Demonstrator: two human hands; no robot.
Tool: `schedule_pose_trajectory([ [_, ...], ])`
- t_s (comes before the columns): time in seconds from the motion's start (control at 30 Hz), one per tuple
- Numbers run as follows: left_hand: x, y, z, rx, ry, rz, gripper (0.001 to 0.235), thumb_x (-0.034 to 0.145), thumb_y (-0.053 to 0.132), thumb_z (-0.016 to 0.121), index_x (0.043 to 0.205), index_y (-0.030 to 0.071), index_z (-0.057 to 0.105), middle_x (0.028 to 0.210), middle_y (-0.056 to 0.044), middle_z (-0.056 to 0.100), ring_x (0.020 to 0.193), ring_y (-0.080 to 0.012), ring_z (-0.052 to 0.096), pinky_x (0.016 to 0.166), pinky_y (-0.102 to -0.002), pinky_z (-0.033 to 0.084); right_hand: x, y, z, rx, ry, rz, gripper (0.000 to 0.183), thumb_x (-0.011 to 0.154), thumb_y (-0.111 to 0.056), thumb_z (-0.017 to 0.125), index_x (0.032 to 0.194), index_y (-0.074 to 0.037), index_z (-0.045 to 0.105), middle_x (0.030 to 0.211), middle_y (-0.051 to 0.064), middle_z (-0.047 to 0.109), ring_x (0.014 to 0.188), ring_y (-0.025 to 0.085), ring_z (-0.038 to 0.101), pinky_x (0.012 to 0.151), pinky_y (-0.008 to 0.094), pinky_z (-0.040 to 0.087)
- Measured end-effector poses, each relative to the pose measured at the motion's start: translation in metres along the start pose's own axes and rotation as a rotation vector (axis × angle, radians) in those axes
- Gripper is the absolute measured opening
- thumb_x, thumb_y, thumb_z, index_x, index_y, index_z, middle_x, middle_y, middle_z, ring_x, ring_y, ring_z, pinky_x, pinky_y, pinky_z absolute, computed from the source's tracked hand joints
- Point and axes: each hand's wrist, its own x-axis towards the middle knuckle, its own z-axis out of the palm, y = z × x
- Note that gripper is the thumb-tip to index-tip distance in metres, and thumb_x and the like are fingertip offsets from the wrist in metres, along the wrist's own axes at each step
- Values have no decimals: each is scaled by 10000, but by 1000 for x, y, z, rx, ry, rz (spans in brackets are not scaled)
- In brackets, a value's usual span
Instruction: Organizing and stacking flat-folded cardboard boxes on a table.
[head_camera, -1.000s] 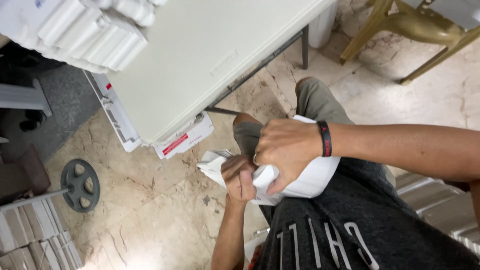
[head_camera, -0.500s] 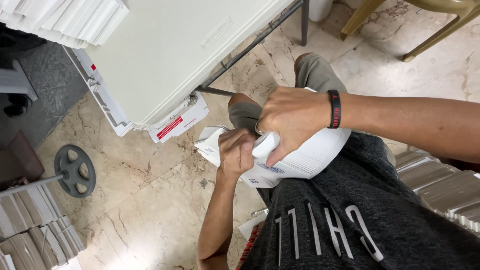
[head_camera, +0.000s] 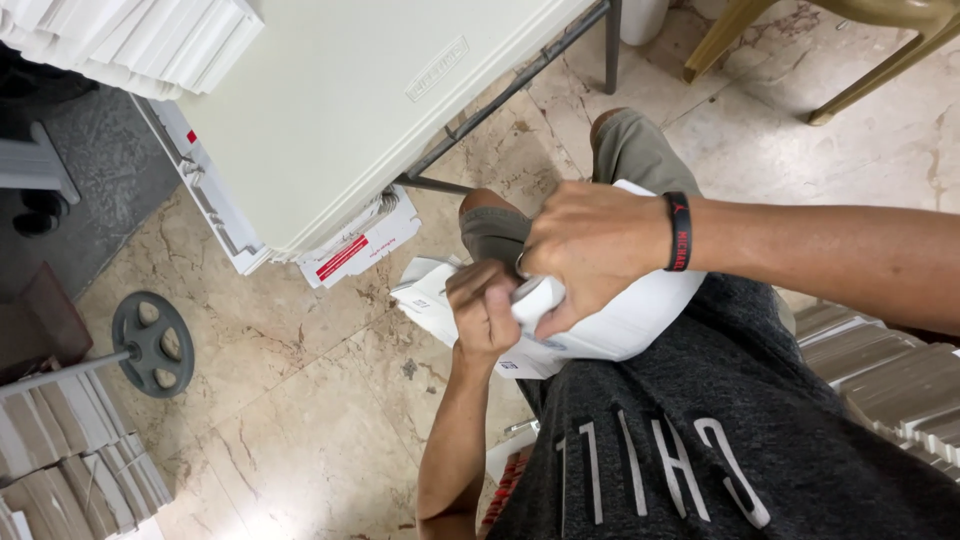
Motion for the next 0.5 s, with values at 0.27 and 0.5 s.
schedule_pose_trajectory([
  [0.27,10,25,-10,40,62,-1,516,1085,205,336,622,65,518,554,-67,482,438,-241,477,452,-358,378,-22,-18,-18,-122,311,-146,516,876,-598,668,904,-82,679,875,92,657,836,278,656,881,514,544],
  [0.5,7,31,-12,67,41,-41,529,1081,164,340,635,2,574,580,-92,548,464,-217,495,456,-342,331,-108,-13,-23,821,128,286,723,914,-717,485,1153,-83,737,1188,118,811,684,185,855,570,267,739],
])
